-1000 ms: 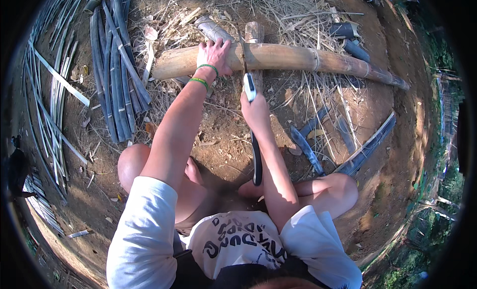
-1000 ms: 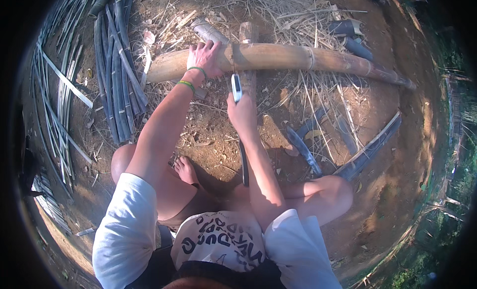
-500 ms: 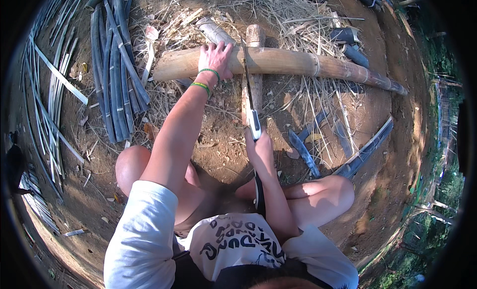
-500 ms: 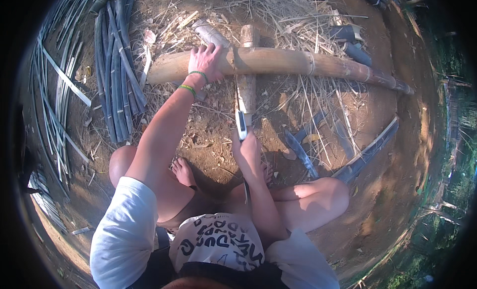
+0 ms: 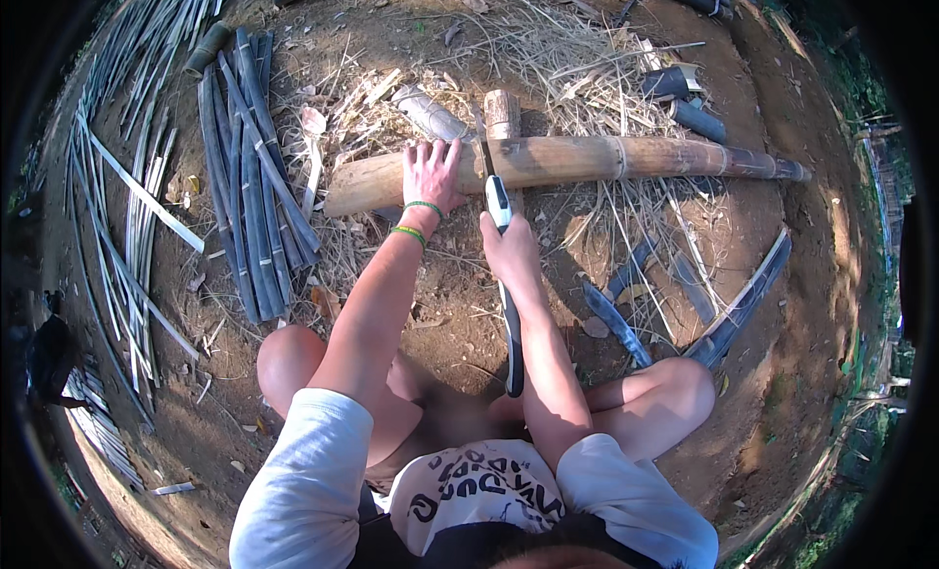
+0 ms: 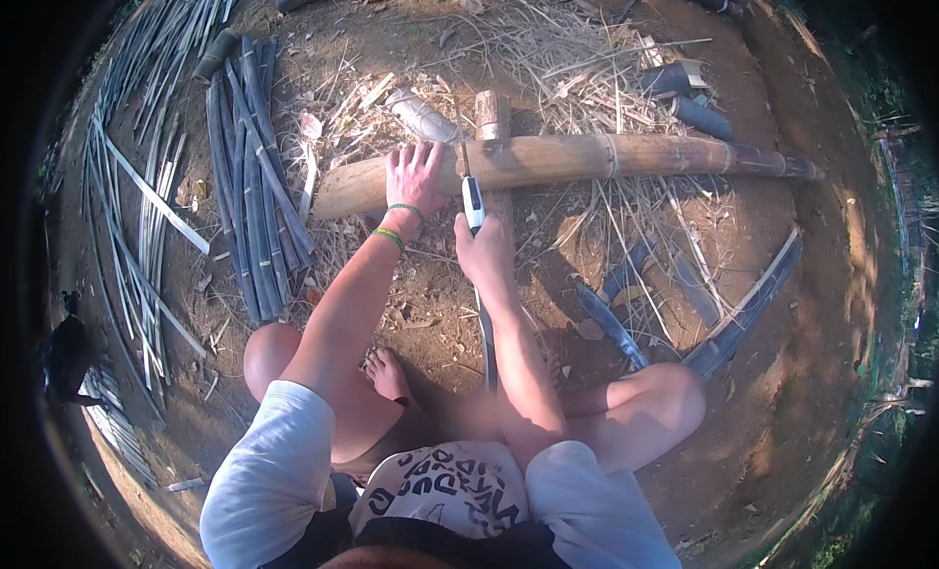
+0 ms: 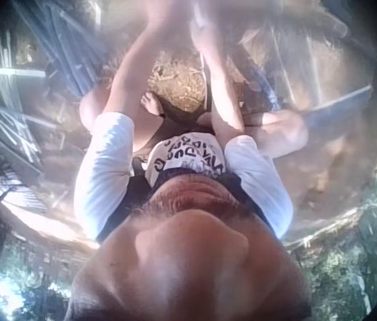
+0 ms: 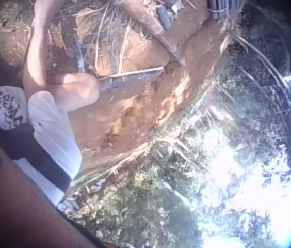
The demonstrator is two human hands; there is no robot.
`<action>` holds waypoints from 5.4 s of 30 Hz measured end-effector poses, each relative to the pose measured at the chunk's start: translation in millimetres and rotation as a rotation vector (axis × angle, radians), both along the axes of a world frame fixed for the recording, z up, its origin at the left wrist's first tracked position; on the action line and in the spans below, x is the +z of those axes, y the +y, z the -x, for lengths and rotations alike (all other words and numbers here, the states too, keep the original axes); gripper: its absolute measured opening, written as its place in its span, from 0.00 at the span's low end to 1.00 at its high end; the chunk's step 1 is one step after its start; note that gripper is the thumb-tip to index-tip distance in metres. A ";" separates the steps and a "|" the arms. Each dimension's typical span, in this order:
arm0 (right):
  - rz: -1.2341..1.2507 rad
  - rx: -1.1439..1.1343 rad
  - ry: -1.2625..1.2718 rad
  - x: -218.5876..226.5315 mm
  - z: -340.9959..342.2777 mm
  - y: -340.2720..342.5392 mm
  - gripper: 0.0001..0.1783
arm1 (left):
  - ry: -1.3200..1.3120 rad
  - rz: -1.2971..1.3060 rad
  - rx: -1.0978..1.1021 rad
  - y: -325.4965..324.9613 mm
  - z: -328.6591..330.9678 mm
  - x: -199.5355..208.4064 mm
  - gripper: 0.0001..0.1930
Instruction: The person is sawing a piece of bamboo with a hand saw. They hold the bamboo steady with one hand while moving the saw back and forth through the material.
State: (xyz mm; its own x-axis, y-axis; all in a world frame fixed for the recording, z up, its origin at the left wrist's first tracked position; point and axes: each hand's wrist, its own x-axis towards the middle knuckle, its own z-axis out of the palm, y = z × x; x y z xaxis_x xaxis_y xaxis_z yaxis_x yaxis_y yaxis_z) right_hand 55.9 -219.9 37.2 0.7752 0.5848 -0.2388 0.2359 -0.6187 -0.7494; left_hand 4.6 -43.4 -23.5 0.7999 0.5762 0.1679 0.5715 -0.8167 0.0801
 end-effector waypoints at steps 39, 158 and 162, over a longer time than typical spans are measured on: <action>-0.023 -0.130 -0.636 -44.5 -166.9 -5.5 0.23 | -0.153 0.269 -0.063 13.2 -40.8 5.9 0.18; 0.028 0.223 -0.314 11.4 -24.2 22.0 0.15 | 0.088 0.253 0.022 13.6 -8.8 13.0 0.49; 0.084 0.229 -0.108 47.9 22.1 -43.6 0.16 | 0.085 0.228 0.037 23.5 0.4 11.2 0.49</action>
